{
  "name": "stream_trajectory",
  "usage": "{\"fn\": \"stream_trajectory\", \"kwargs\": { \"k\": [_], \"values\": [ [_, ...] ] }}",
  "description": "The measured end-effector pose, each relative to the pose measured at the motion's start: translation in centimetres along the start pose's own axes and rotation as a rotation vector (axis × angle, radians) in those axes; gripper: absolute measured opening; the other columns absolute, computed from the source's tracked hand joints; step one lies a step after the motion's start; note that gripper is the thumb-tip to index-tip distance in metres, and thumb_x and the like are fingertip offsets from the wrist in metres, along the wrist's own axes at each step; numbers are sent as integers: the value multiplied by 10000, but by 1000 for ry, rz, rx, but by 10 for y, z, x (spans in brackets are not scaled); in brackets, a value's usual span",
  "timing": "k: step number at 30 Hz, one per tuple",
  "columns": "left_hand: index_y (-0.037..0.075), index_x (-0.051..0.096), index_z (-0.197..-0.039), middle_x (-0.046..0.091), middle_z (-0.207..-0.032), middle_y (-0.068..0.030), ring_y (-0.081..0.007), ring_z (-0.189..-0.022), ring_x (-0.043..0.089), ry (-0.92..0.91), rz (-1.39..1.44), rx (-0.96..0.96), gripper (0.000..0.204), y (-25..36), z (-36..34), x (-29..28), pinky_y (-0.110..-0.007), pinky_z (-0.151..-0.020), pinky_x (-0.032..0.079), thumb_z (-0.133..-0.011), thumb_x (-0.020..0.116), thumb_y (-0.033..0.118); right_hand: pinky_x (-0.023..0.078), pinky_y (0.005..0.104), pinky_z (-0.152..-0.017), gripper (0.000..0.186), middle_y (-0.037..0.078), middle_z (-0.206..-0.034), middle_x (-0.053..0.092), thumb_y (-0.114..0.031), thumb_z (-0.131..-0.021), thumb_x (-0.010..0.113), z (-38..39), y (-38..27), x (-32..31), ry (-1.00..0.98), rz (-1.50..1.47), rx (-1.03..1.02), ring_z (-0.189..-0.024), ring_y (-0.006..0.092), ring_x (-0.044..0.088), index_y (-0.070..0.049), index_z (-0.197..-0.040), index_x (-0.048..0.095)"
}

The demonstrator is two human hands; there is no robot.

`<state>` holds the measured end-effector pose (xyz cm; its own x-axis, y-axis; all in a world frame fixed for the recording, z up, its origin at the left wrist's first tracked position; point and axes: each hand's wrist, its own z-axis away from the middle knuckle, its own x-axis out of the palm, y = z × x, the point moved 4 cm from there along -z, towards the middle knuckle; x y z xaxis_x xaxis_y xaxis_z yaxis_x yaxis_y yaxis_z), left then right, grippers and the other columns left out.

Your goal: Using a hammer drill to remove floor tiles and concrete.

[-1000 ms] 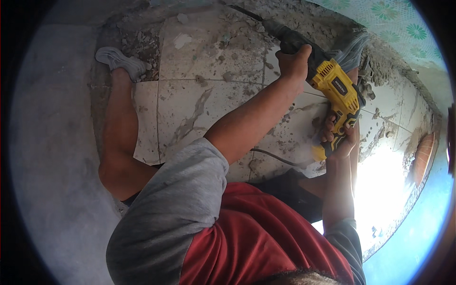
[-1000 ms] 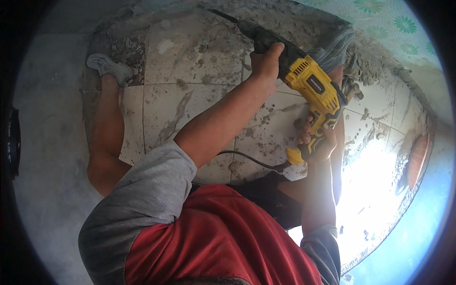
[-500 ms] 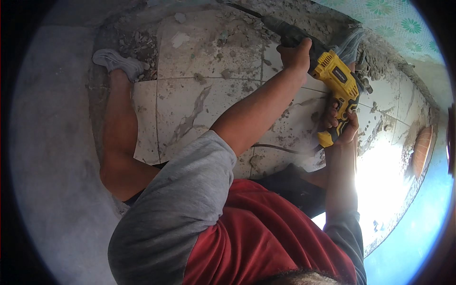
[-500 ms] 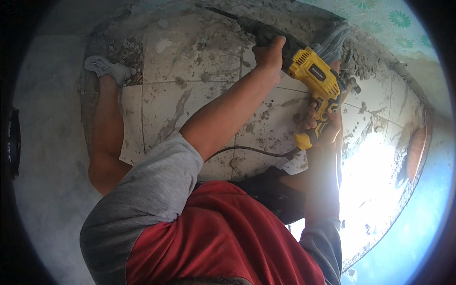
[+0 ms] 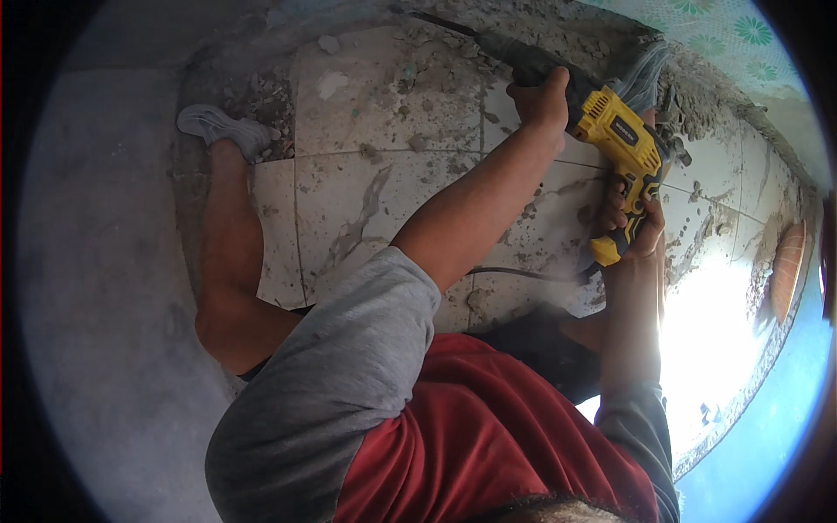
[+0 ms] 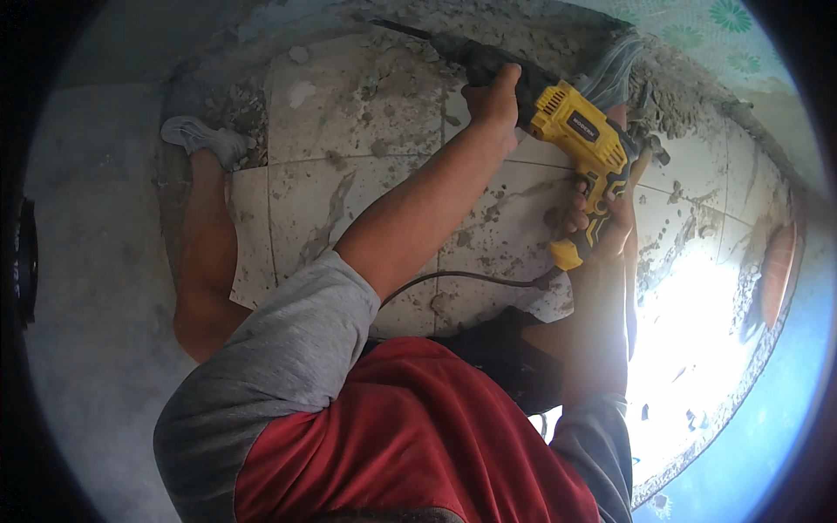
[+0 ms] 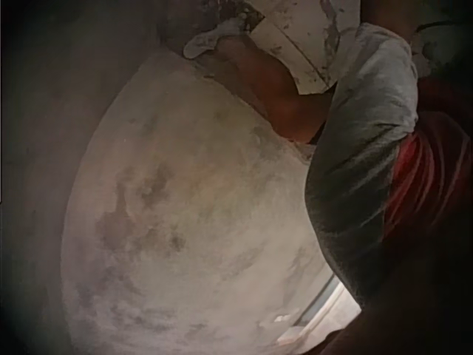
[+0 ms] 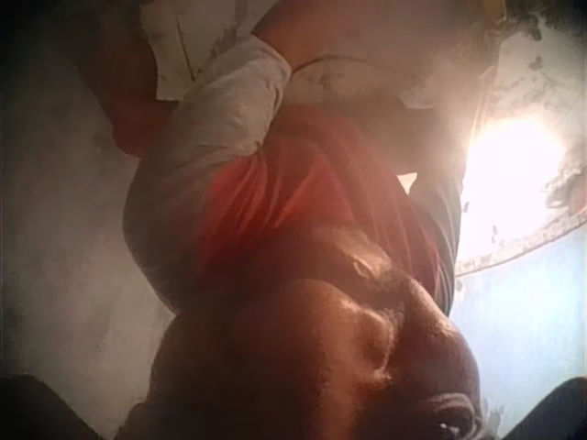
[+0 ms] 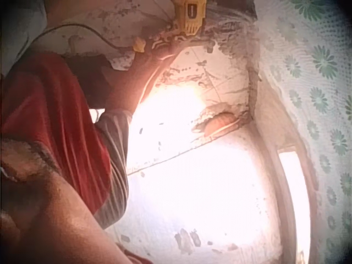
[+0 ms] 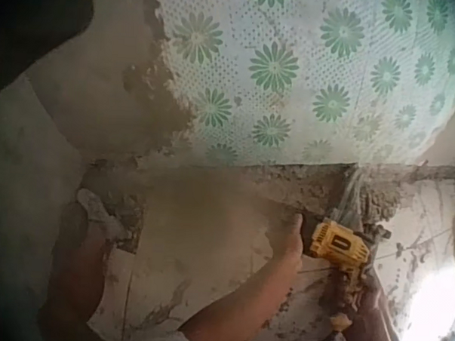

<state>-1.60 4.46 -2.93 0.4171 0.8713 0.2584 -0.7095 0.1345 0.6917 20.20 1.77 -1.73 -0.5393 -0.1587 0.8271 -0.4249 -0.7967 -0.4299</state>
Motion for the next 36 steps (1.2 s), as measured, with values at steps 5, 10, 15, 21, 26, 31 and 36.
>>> {"fn": "stream_trajectory", "kwargs": {
  "k": [5,10,15,21,26,31,36],
  "values": [
    [-25,269,-1319,462,-1269,-194,-285,-1160,496,-36,32,33,748,2,-4,0,-381,-1011,399,-774,698,255,478,258,-561,384,59,-841,543,-279,-821,577,-6,-1,-4,-30,-22,-4,-577,119,529,-22,-1083,464],
    [-23,270,-1318,451,-1281,-192,-288,-1164,492,-40,46,0,746,-1,0,3,-379,-1022,390,-779,699,263,475,249,-551,399,59,-824,540,-275,-819,581,-5,-2,-9,-11,9,-15,-564,117,527,-11,-1092,460],
    [-20,273,-1318,449,-1282,-194,-294,-1162,492,-39,44,6,747,-2,-3,6,-379,-1020,393,-781,698,278,477,237,-548,391,57,-796,536,-260,-822,579,-5,-9,-1,40,70,-60,-564,111,531,-3,-1095,468],
    [-20,274,-1316,459,-1274,-202,-299,-1165,495,-37,46,21,748,-4,-6,4,-380,-1013,402,-771,689,280,486,233,-537,387,61,-788,541,-271,-828,578,-6,-3,-7,2,16,-34,-550,111,533,5,-1078,472],
    [-22,267,-1320,462,-1271,-201,-301,-1160,502,-40,28,21,754,-3,-3,3,-388,-1003,416,-769,681,284,488,235,-531,405,68,-792,558,-285,-820,589,-5,-2,-2,-7,18,-57,-544,112,533,7,-1078,480],
    [-19,259,-1331,457,-1280,-206,-303,-1164,500,-17,13,2,771,-2,0,5,-396,-1004,412,-766,682,290,481,240,-536,403,60,-790,560,-283,-814,587,-4,-1,-2,24,-42,-12,-543,111,529,1,-1083,488],
    [-19,252,-1340,454,-1281,-207,-303,-1161,502,5,-9,30,785,-1,-5,4,-402,-996,417,-762,683,293,464,249,-534,399,50,-795,557,-289,-811,579,-7,-4,-7,39,6,-41,-554,106,527,-7,-1080,497]
  ]
}}
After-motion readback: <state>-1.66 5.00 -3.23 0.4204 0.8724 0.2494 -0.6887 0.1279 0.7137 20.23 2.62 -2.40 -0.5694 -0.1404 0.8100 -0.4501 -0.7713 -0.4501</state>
